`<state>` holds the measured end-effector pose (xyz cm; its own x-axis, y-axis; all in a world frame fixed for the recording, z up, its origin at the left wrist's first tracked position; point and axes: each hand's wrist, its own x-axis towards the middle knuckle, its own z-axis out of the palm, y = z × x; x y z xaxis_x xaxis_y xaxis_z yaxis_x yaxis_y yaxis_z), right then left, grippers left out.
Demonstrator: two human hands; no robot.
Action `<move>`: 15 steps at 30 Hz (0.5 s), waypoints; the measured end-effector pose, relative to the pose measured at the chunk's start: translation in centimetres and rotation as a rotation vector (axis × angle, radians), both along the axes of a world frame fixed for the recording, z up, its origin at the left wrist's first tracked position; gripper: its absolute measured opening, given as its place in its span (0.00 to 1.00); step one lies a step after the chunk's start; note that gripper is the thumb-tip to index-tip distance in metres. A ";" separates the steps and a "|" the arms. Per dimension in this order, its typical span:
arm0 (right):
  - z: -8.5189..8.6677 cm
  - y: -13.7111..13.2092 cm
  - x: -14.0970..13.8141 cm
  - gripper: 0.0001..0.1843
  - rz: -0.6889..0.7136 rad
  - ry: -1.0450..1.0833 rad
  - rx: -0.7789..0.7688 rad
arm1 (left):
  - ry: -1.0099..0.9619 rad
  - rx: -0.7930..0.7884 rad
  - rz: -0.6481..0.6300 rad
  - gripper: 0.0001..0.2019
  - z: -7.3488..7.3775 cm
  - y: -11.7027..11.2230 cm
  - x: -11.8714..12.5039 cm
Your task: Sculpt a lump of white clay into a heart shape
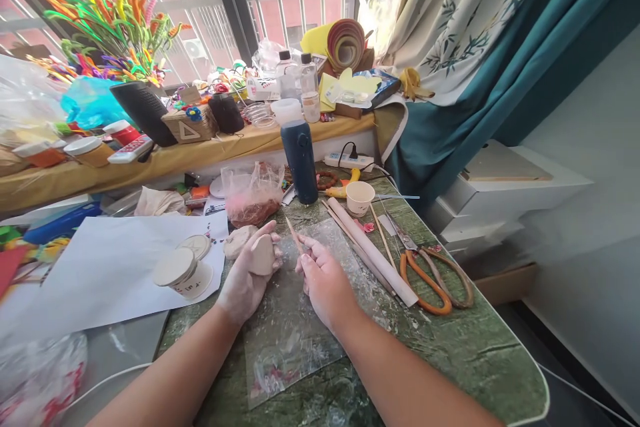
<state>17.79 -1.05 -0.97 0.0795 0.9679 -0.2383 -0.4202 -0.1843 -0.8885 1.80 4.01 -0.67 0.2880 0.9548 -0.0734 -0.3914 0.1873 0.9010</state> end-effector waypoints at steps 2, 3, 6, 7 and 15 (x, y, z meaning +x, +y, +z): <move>-0.6 0.1 0.8 0.28 -0.014 -0.064 0.038 | 0.355 0.258 0.011 0.33 -0.2 -0.1 -0.1; -0.7 0.3 1.3 0.28 -0.037 -0.079 0.050 | 0.521 0.382 -0.002 0.34 -0.2 -0.2 -0.2; -0.3 0.7 2.4 0.28 -0.131 -0.079 0.049 | 0.812 0.632 -0.052 0.34 0.0 -0.6 -0.2; 0.0 0.8 2.5 0.28 -0.140 -0.066 0.037 | 0.831 0.655 -0.055 0.34 0.0 -0.8 -0.2; -1.0 -0.9 -0.7 0.28 0.027 -0.098 -0.010 | 0.108 0.119 0.101 0.42 -0.9 -1.3 1.6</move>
<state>17.12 -1.98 -1.93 0.0769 0.9677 -0.2402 -0.3265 -0.2032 -0.9231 3.45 2.67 -1.59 0.1870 0.9822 0.0164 -0.3030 0.0418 0.9521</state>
